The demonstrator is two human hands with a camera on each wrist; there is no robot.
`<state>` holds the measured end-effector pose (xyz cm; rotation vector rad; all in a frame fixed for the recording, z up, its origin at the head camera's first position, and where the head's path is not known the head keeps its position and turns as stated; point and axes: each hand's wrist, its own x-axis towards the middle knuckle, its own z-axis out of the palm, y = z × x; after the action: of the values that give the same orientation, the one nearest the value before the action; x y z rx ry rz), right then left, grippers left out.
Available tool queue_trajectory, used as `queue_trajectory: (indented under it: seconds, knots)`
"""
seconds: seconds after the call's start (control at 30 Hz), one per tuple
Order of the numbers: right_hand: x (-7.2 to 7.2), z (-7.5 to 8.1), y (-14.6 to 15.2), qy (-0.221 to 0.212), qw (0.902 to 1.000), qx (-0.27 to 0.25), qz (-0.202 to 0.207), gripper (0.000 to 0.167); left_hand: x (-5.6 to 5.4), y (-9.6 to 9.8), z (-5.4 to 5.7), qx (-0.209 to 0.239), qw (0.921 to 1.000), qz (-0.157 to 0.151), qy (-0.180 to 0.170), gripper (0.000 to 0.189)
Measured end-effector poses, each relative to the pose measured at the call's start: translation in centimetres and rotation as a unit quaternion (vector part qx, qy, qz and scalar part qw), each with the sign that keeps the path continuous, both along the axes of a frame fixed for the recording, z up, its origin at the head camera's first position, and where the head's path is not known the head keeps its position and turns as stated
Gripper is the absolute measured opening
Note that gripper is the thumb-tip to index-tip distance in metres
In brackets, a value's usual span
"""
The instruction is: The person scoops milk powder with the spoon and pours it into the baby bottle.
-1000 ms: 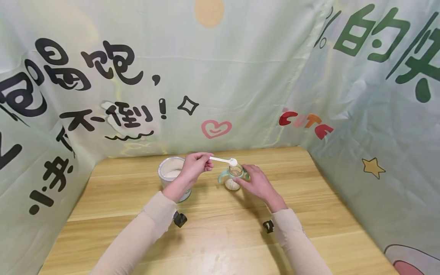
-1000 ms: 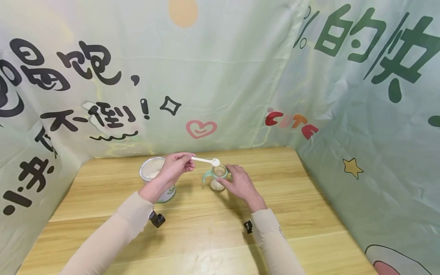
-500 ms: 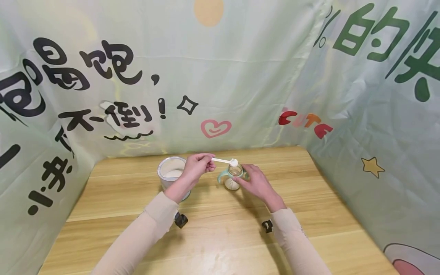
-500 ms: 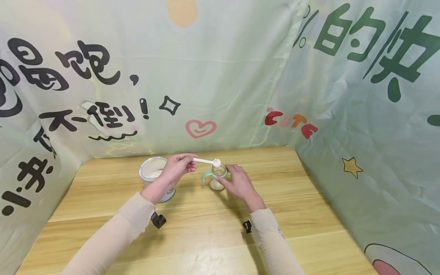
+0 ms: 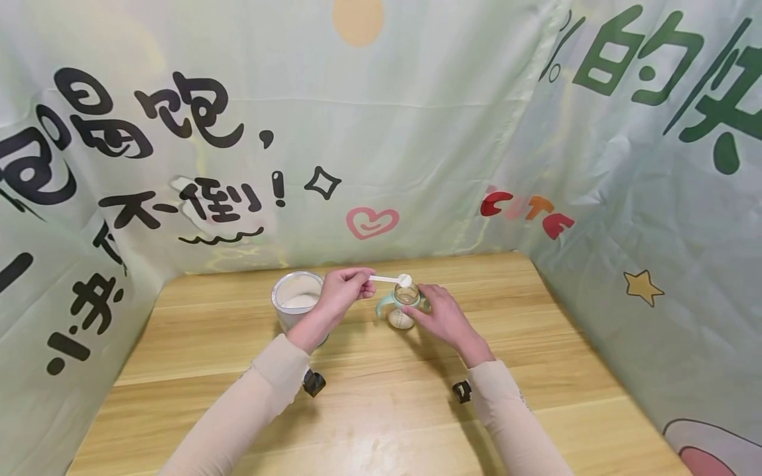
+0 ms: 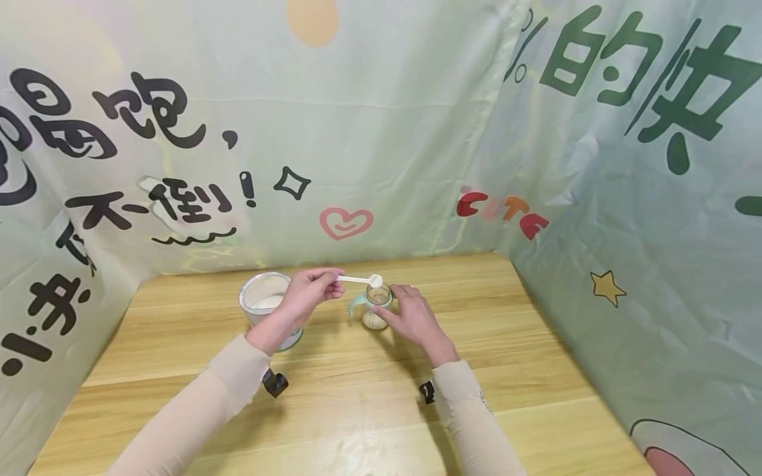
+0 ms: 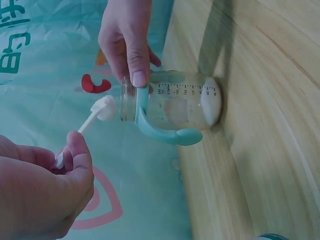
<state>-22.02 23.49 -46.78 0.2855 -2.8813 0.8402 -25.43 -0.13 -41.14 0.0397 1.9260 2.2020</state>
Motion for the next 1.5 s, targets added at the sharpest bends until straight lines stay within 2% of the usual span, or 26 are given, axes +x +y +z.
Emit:
queue_trajectory:
  seconds: [0.37,1.5]
  knots:
    - [-0.07,-0.01,0.04,0.002,1.0000,-0.005,0.001,0.075,0.07,0.13,-0.12,-0.024,0.9993,-0.005,0.027,0.023]
    - [0.08,-0.06,0.00,-0.012,0.9999,-0.009,0.001,0.076,0.55,-0.20,-0.53,-0.098,0.9945,-0.015,0.035,0.025]
